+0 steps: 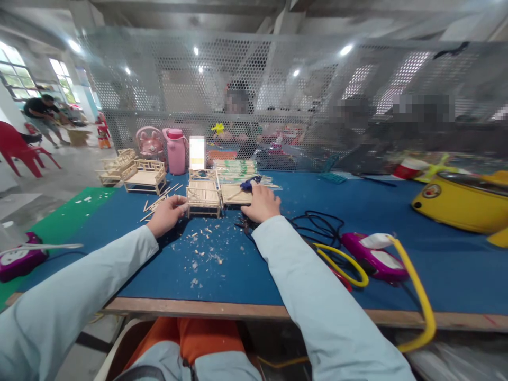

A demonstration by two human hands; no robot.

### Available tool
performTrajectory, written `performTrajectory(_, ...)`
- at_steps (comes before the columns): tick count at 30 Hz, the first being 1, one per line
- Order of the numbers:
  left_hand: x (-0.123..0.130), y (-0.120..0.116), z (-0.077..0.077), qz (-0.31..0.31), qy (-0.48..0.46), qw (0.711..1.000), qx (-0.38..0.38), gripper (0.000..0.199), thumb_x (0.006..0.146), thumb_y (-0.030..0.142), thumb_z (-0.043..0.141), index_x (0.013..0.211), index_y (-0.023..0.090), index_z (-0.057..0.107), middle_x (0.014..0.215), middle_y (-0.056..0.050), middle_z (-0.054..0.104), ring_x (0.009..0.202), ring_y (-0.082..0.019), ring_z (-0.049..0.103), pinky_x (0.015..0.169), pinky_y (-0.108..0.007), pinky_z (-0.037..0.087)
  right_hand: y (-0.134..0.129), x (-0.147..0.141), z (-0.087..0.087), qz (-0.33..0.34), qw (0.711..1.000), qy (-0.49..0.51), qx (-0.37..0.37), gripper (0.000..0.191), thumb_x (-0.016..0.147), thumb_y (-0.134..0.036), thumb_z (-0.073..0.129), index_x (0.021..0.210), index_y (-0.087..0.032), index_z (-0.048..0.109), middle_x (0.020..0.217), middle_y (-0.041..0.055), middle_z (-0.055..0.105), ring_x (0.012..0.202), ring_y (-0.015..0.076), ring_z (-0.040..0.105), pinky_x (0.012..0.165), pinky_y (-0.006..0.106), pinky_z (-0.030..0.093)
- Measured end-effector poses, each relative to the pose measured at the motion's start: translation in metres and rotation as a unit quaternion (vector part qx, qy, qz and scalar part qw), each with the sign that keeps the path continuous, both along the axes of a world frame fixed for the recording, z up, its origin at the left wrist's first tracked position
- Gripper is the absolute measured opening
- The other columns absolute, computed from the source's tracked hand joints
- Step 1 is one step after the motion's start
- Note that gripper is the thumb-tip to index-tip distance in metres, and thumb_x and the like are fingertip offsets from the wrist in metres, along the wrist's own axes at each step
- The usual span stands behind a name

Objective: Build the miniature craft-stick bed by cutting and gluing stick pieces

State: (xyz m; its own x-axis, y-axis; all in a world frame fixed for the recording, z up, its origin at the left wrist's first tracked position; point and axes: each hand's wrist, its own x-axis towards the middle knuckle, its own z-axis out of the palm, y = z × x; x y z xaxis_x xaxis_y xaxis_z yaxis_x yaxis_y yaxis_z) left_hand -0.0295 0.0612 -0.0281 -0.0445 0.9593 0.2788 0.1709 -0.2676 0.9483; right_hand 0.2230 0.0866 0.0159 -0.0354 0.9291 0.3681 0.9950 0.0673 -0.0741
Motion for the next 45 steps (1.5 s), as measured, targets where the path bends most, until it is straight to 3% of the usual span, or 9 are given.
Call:
performTrajectory(9, -0.001, -0.002, 0.001, -0.007, 0.001, 1.0, -0.008, 0.011, 0.069, 0.024, 0.06, 0.075, 0.015, 0.061, 0.07, -0.001, 0.063, 0.058, -0.009, 0.053, 0.057, -0.021, 0.042, 0.007, 0.001, -0.008, -0.023, 0.999, -0.017, 0.026, 0.079, 0.074, -0.025, 0.053, 0.142, -0.009, 0.016, 0.128, 0.0207, 0.049, 0.107, 0.0315, 0.05, 0.081, 0.041, 0.042)
performTrajectory(18, 0.004, -0.01, 0.01, -0.01, -0.018, 0.999, -0.035, 0.01, 0.067, 0.021, 0.063, 0.074, 0.014, 0.059, 0.068, 0.0, 0.059, 0.056, -0.008, 0.051, 0.053, -0.021, 0.042, 0.011, 0.02, -0.007, -0.091, 0.994, -0.021, 0.059, 0.059, 0.084, -0.011, 0.026, 0.142, -0.007, 0.022, 0.117, 0.0263, 0.055, 0.105, 0.0347, 0.049, 0.079, 0.049, 0.039)
performTrajectory(24, 0.006, -0.01, 0.007, -0.037, -0.018, 0.999, -0.034, 0.013, 0.067, 0.022, 0.063, 0.077, 0.015, 0.06, 0.067, 0.0, 0.06, 0.055, -0.009, 0.051, 0.056, -0.023, 0.042, 0.009, 0.023, -0.008, -0.086, 0.996, -0.03, 0.009, 0.076, 0.072, -0.013, 0.045, 0.142, -0.007, 0.014, 0.127, 0.0238, 0.048, 0.114, 0.0334, 0.043, 0.083, 0.049, 0.038)
performTrajectory(28, -0.004, -0.009, 0.018, -0.04, -0.024, 0.998, -0.029, 0.025, 0.06, 0.008, 0.06, 0.084, 0.015, 0.061, 0.083, -0.005, 0.065, 0.071, -0.012, 0.058, 0.071, -0.026, 0.045, 0.001, 0.019, -0.001, -0.086, 0.996, -0.037, -0.002, 0.069, 0.071, -0.013, 0.047, 0.137, -0.009, 0.027, 0.13, 0.0205, 0.045, 0.119, 0.0325, 0.038, 0.089, 0.051, 0.035)
performTrajectory(31, -0.023, -0.002, 0.032, 0.015, -0.042, 0.999, -0.009, 0.035, 0.056, 0.003, 0.053, 0.088, 0.014, 0.06, 0.088, -0.006, 0.064, 0.079, -0.014, 0.059, 0.075, -0.027, 0.046, -0.009, 0.015, 0.01, -0.079, 0.996, -0.003, 0.046, 0.054, 0.073, -0.013, 0.043, 0.127, -0.013, 0.042, 0.121, 0.0173, 0.054, 0.11, 0.0315, 0.046, 0.086, 0.047, 0.038)
performTrajectory(34, -0.048, 0.006, 0.045, 0.139, -0.063, 0.987, 0.053, 0.028, 0.06, 0.009, 0.051, 0.087, 0.014, 0.057, 0.085, -0.004, 0.062, 0.073, -0.012, 0.056, 0.066, -0.024, 0.046, -0.019, 0.007, 0.021, -0.053, 0.99, 0.052, 0.122, 0.039, 0.078, -0.023, 0.044, 0.115, -0.015, 0.053, 0.11, 0.0159, 0.059, 0.1, 0.0306, 0.051, 0.081, 0.042, 0.04)
performTrajectory(37, -0.072, 0.008, 0.052, 0.204, -0.053, 0.977, 0.022, 0.028, 0.061, 0.012, 0.052, 0.089, 0.014, 0.058, 0.077, -0.001, 0.06, 0.061, -0.01, 0.054, 0.055, -0.021, 0.043, -0.027, -0.006, 0.029, -0.018, 0.977, 0.089, 0.193, 0.028, 0.081, -0.033, 0.045, 0.099, -0.017, 0.057, 0.098, 0.0134, 0.061, 0.094, 0.0282, 0.053, 0.08, 0.04, 0.04)
performTrajectory(41, -0.092, 0.001, 0.053, 0.072, 0.175, 0.979, -0.082, 0.009, 0.054, 0.017, 0.066, 0.063, 0.015, 0.064, 0.051, 0.002, 0.056, 0.047, -0.01, 0.048, 0.051, -0.022, 0.039, -0.038, -0.011, 0.032, 0.025, 0.977, 0.117, 0.176, 0.027, 0.082, -0.043, 0.042, 0.07, -0.021, 0.055, 0.07, 0.0058, 0.06, 0.07, 0.0203, 0.055, 0.068, 0.031, 0.041)
performTrajectory(45, -0.091, -0.005, 0.049, -0.063, 0.377, 0.913, -0.143, 0.017, 0.036, 0.015, 0.077, 0.046, 0.019, 0.064, 0.042, 0.003, 0.056, 0.044, -0.012, 0.049, 0.05, -0.023, 0.036, -0.057, 0.011, 0.019, 0.024, 0.997, 0.045, -0.065, 0.029, 0.073, -0.05, 0.051, 0.064, -0.023, 0.054, 0.06, 0.0032, 0.061, 0.058, 0.0198, 0.057, 0.053, 0.029, 0.038)
